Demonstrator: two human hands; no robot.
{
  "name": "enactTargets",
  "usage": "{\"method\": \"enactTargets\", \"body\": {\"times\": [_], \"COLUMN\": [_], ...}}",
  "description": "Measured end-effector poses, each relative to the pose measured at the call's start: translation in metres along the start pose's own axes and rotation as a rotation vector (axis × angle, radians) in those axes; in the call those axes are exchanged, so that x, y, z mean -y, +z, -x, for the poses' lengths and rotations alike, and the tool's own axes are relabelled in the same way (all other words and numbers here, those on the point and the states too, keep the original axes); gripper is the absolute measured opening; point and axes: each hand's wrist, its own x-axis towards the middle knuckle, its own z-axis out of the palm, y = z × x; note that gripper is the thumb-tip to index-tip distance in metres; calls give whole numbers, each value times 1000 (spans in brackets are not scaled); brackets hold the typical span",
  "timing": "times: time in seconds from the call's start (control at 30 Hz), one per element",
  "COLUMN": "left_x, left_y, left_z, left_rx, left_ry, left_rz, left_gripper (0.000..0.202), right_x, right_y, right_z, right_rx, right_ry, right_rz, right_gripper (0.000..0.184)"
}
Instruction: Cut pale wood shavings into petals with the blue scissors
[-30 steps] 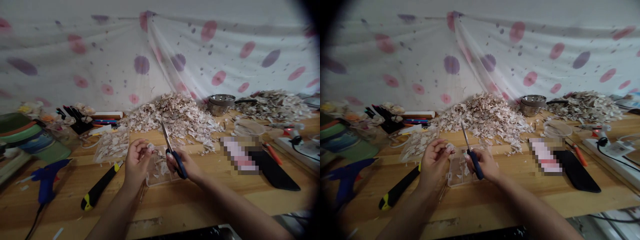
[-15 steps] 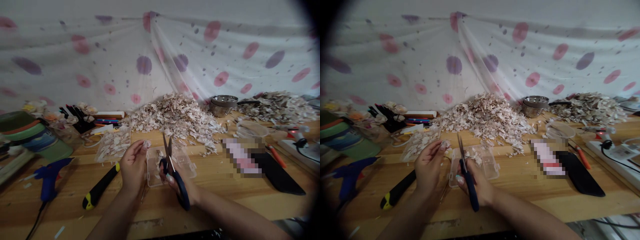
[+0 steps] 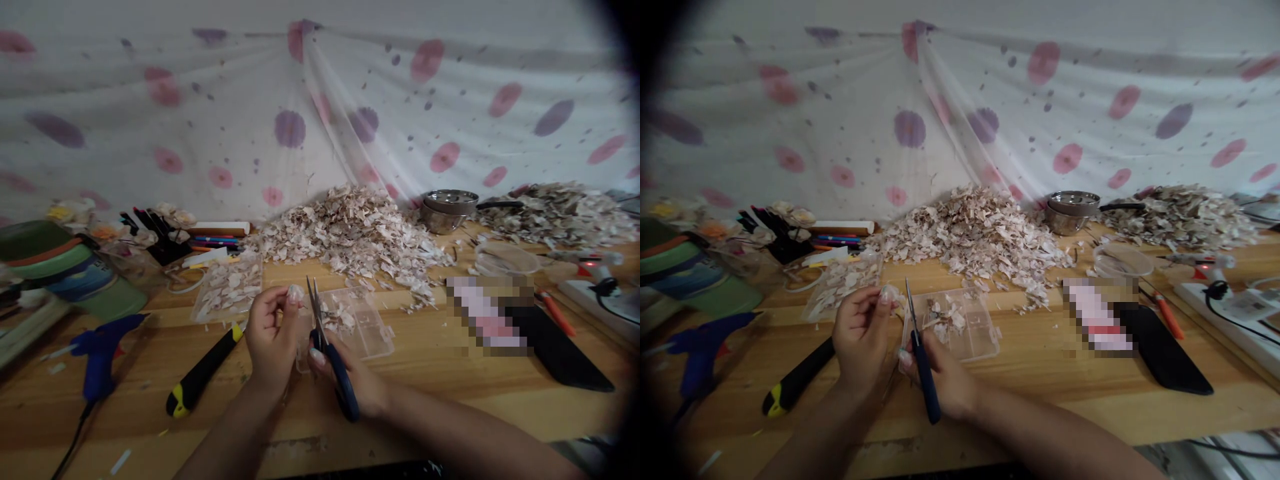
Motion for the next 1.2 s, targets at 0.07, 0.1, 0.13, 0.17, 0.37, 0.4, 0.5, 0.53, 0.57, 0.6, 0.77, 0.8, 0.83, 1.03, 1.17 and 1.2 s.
{"method": "enactTargets", "body": {"times": [0.07,0.1,0.13,0.17,0.37,0.4,0.5,0.53,0.57,0.6,0.77,0.8,0.83,1.03,1.17,1.2], "left_x": [1,2,2,3,3,3,3,3,3,4,5,5,5,2,2,2], "left_y": [1,1,2,2,3,3,4,4,4,4,4,4,4,5,5,5], "left_z": [3,5,6,7,10,10,11,11,12,12,12,12,11,11,11,11], "left_rx": [18,24,27,29,56,54,48,50,53,59,85,87,88,90,86,85], "left_ry": [15,24,36,49,62,58,51,50,47,47,58,60,62,53,32,28], "left_rz": [-19,-29,-41,-54,-80,-79,-76,-74,-70,-64,-49,-51,-52,-69,-78,-76], "left_gripper": [19,17,16,15,14,14,16,16,15,14,12,11,11,13,14,15], "right_x": [-4,-6,-9,-11,-9,-8,-4,-3,-4,-4,-11,-12,-12,-6,-6,-6], "right_y": [1,2,2,3,3,3,3,3,3,3,3,3,3,3,2,2], "right_z": [0,0,0,-1,0,0,1,1,1,1,-1,-1,-1,-3,-4,-4], "right_rx": [6,7,3,-5,-17,-16,-22,-26,-31,-34,-48,-49,-50,-39,-35,-33], "right_ry": [1,0,-3,-10,-47,-45,-25,-20,-18,-21,-36,-31,-24,-7,-8,-7], "right_rz": [-24,-36,-45,-53,-28,-10,16,12,4,-6,-65,-74,-80,-71,-90,-101], "right_gripper": [50,49,49,48,46,46,46,46,46,46,44,44,44,47,47,46]}}
